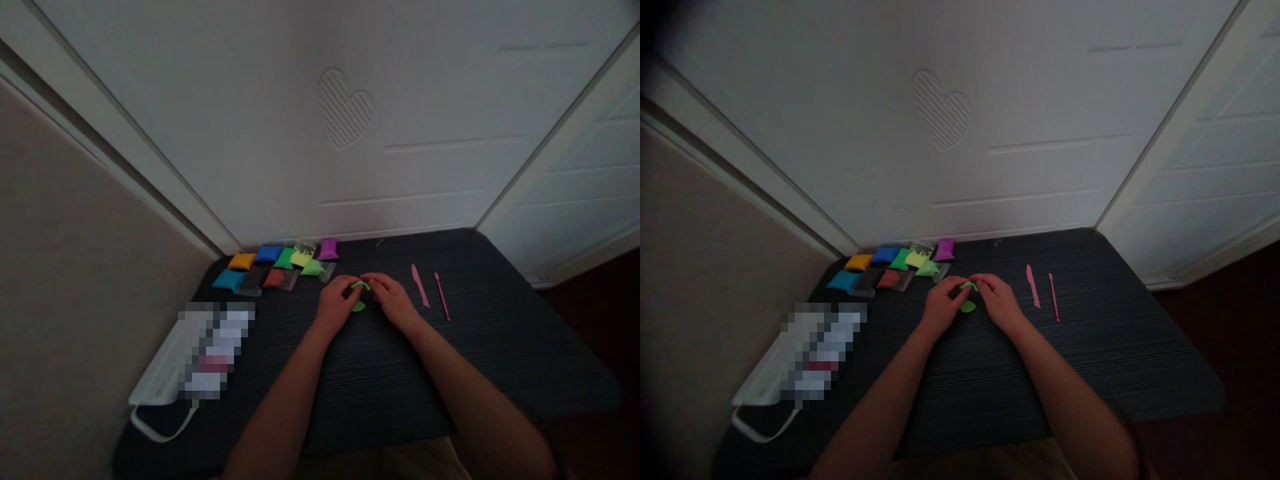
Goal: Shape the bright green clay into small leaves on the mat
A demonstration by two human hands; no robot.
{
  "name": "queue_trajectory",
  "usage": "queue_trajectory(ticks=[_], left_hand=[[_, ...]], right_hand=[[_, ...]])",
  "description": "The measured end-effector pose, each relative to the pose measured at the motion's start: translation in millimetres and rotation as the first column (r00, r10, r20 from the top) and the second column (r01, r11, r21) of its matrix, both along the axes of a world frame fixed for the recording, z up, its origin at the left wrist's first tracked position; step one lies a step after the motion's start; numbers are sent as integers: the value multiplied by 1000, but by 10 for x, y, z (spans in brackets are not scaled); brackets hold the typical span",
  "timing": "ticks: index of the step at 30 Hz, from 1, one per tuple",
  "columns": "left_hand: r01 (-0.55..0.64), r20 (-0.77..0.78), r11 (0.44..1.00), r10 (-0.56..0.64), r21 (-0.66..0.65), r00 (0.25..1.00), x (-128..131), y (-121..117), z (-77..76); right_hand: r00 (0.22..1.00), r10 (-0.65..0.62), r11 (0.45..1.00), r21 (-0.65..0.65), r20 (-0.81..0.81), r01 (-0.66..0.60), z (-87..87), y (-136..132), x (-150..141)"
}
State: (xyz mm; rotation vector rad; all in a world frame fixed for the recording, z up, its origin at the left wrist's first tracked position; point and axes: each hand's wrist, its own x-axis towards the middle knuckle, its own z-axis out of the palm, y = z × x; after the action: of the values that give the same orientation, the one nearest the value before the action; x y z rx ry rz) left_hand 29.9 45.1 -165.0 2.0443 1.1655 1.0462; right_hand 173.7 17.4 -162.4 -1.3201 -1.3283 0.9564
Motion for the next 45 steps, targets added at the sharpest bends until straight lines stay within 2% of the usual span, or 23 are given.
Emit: queue_trajectory(ticks=[4, 6, 8, 9, 11, 12, 14, 16, 19, 23, 27, 31, 34, 38, 45], left_hand=[[10, -24, 1000, -10, 28, 1000, 3, -5, -1], [7, -41, 999, -5, 49, 999, 2, 0, -11], [-15, -58, 998, 19, 68, 998, -10, 15, -23], [-34, -68, 997, 40, 75, 997, -22, 27, -29], [-95, -88, 992, 102, 85, 991, -54, 55, -41], [-130, -95, 987, 138, 92, 986, -70, 70, -46], [-187, -96, 976, 198, 115, 976, -92, 92, -55], [-212, -91, 968, 226, 137, 970, -95, 102, -67], [-216, -128, 964, 237, 156, 963, -71, 104, -91], [-163, -266, 963, 218, 215, 939, -39, 111, -101], [-110, -404, 943, 237, 314, 883, -13, 111, -48], [-185, -463, 916, 345, 356, 817, -1, 97, 5], [-222, -477, 913, 372, 342, 796, -1, 92, 10], [-241, -477, 915, 377, 323, 794, -1, 87, 2], [-245, -437, 924, 358, 295, 825, -2, 68, 7]], right_hand=[[980, -15, 998, 67, 196, 2, 34, -5, -21], [973, -44, 997, 68, 226, 29, 29, 6, -19], [980, -71, 996, 61, 188, 60, 20, 22, 3], [989, -89, 996, 40, 122, 85, 18, 31, 24], [984, -127, 992, -34, -125, 124, 25, 53, 85], [949, -136, 990, -73, -284, 120, 34, 64, 121], [819, -121, 991, -116, -561, 67, 61, 81, 186], [703, -83, 991, -130, -707, -13, 90, 89, 223], [614, -70, 983, -158, -787, -90, 117, 82, 212], [525, -38, 983, -127, -850, -135, 138, 52, 168], [477, -37, 977, -132, -878, -168, 161, 27, 165], [475, -28, 975, -129, -880, -182, 123, 44, 151], [530, -29, 981, -125, -847, -145, 58, 73, 129], [603, -22, 989, -105, -798, -102, 21, 79, 105], [735, -10, 993, -96, -678, -75, 68, 28, 79]])
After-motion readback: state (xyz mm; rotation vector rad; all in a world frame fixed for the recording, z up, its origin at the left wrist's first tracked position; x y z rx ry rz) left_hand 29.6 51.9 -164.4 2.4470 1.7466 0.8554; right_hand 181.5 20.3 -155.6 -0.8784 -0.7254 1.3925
